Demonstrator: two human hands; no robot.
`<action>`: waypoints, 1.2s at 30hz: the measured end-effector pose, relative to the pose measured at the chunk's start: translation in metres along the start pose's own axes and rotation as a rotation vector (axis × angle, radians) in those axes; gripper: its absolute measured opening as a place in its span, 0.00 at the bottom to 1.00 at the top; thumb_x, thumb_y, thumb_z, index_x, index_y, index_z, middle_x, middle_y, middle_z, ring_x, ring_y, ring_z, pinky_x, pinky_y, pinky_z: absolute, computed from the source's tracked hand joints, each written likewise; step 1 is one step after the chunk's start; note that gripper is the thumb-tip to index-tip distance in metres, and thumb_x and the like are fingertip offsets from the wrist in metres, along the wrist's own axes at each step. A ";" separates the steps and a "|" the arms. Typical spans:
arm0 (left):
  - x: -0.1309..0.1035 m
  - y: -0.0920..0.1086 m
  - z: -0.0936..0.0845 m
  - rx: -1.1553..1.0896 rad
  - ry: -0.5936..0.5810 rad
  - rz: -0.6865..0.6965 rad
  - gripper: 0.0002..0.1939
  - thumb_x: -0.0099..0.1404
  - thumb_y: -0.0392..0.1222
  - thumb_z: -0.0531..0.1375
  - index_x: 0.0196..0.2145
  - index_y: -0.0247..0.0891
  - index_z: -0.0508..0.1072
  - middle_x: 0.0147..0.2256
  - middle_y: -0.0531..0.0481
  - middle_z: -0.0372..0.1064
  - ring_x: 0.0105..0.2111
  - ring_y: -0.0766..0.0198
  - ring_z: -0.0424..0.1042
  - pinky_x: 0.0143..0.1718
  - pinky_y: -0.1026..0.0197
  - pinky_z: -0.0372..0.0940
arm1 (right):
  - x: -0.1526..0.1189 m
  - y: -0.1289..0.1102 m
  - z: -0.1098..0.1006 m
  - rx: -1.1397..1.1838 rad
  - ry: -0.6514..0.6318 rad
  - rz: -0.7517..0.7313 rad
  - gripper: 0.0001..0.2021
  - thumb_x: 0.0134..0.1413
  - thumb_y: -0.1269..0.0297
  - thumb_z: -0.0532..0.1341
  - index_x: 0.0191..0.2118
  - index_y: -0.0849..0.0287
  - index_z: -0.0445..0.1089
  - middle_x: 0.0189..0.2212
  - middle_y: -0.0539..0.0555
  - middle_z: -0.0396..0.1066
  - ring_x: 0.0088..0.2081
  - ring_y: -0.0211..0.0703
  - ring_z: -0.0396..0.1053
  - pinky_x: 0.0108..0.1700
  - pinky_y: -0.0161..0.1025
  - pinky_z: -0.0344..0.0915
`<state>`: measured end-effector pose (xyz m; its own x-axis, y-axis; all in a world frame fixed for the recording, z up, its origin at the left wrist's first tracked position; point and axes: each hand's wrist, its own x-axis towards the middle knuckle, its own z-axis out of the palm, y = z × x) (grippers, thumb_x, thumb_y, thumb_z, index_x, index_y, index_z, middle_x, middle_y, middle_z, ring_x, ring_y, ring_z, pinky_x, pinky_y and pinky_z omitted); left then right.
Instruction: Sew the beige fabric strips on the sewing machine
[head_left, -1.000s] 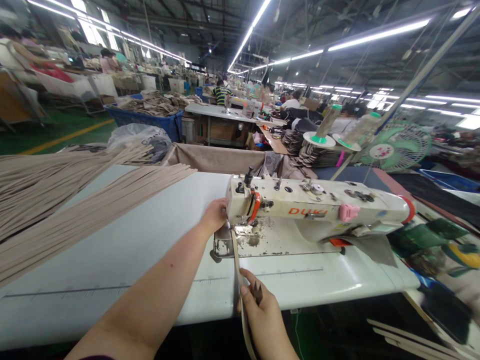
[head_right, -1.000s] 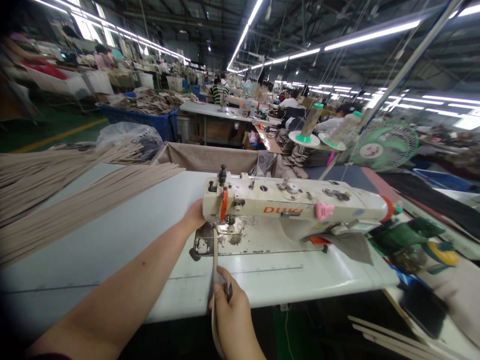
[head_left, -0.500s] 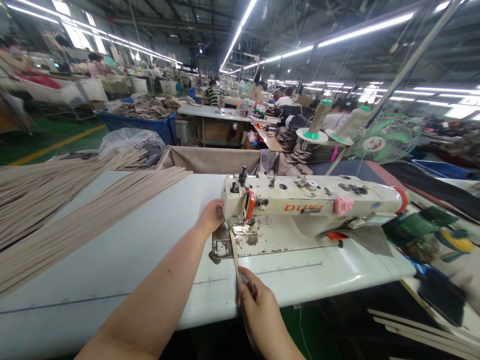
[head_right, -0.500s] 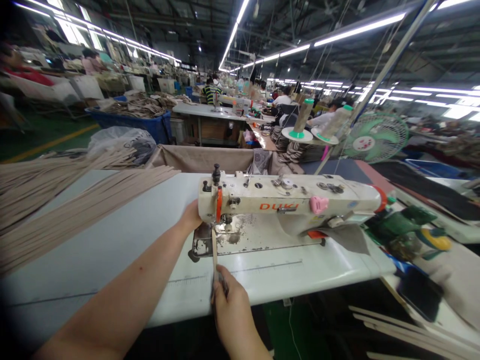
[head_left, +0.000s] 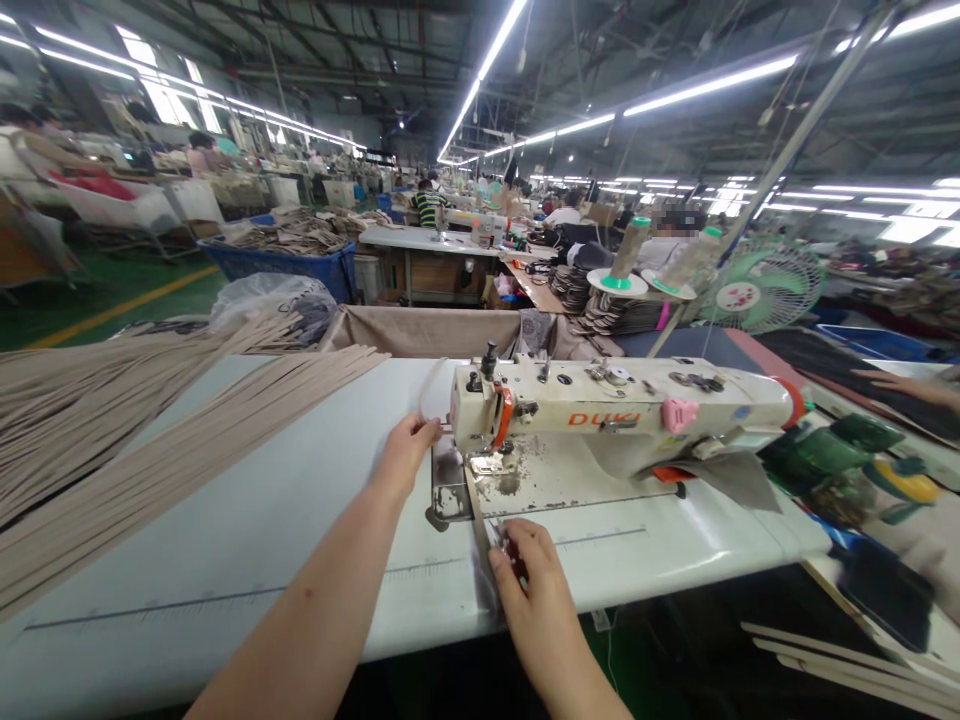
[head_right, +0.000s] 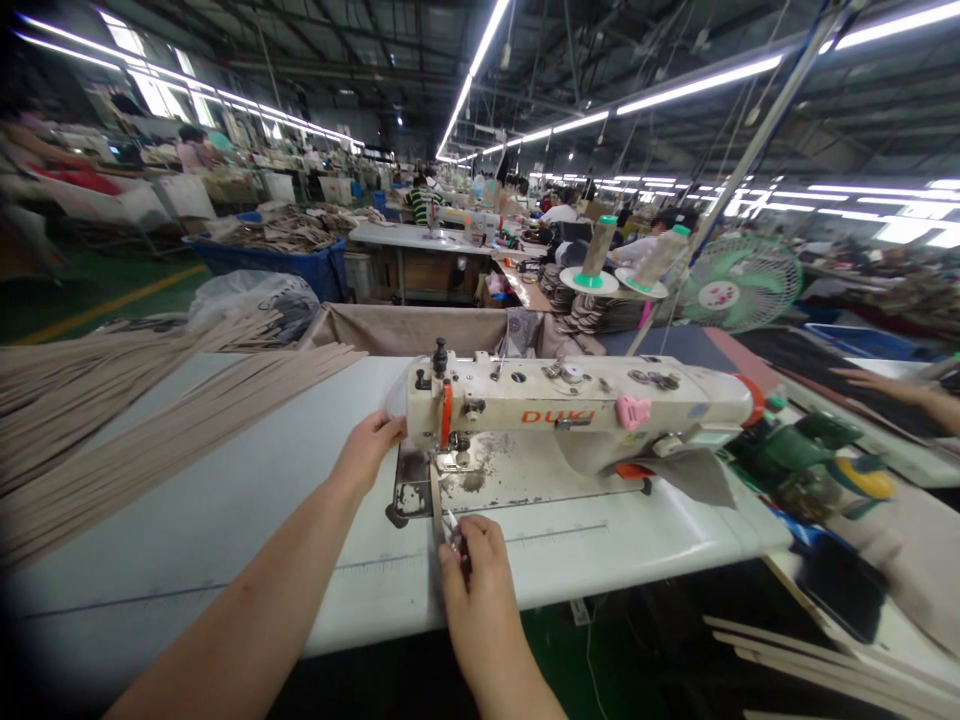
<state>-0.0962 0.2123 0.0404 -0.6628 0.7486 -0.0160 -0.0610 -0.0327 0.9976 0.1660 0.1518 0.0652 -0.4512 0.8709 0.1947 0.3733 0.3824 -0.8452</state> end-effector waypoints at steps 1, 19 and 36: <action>-0.006 0.001 -0.003 -0.039 0.003 0.002 0.22 0.52 0.60 0.66 0.32 0.37 0.71 0.30 0.50 0.73 0.34 0.60 0.75 0.42 0.57 0.71 | 0.001 -0.003 0.001 0.020 -0.009 -0.011 0.13 0.64 0.60 0.59 0.48 0.59 0.75 0.47 0.62 0.72 0.47 0.51 0.70 0.53 0.47 0.69; -0.112 0.006 -0.079 -0.018 0.090 0.127 0.18 0.60 0.57 0.68 0.37 0.42 0.72 0.43 0.44 0.80 0.49 0.54 0.78 0.53 0.55 0.70 | 0.058 -0.016 0.074 0.684 -0.437 0.419 0.29 0.50 0.37 0.66 0.36 0.64 0.76 0.27 0.54 0.75 0.20 0.30 0.56 0.22 0.32 0.46; -0.160 0.014 -0.119 0.092 0.121 0.094 0.18 0.64 0.58 0.65 0.40 0.40 0.73 0.46 0.43 0.78 0.50 0.52 0.77 0.57 0.51 0.69 | 0.063 -0.040 0.079 0.284 -0.485 0.070 0.13 0.58 0.51 0.61 0.34 0.57 0.68 0.24 0.46 0.62 0.25 0.36 0.57 0.28 0.34 0.53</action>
<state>-0.0797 0.0138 0.0487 -0.7478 0.6596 0.0751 0.0703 -0.0338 0.9969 0.0588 0.1672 0.0722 -0.7791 0.6239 -0.0611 0.2134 0.1724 -0.9616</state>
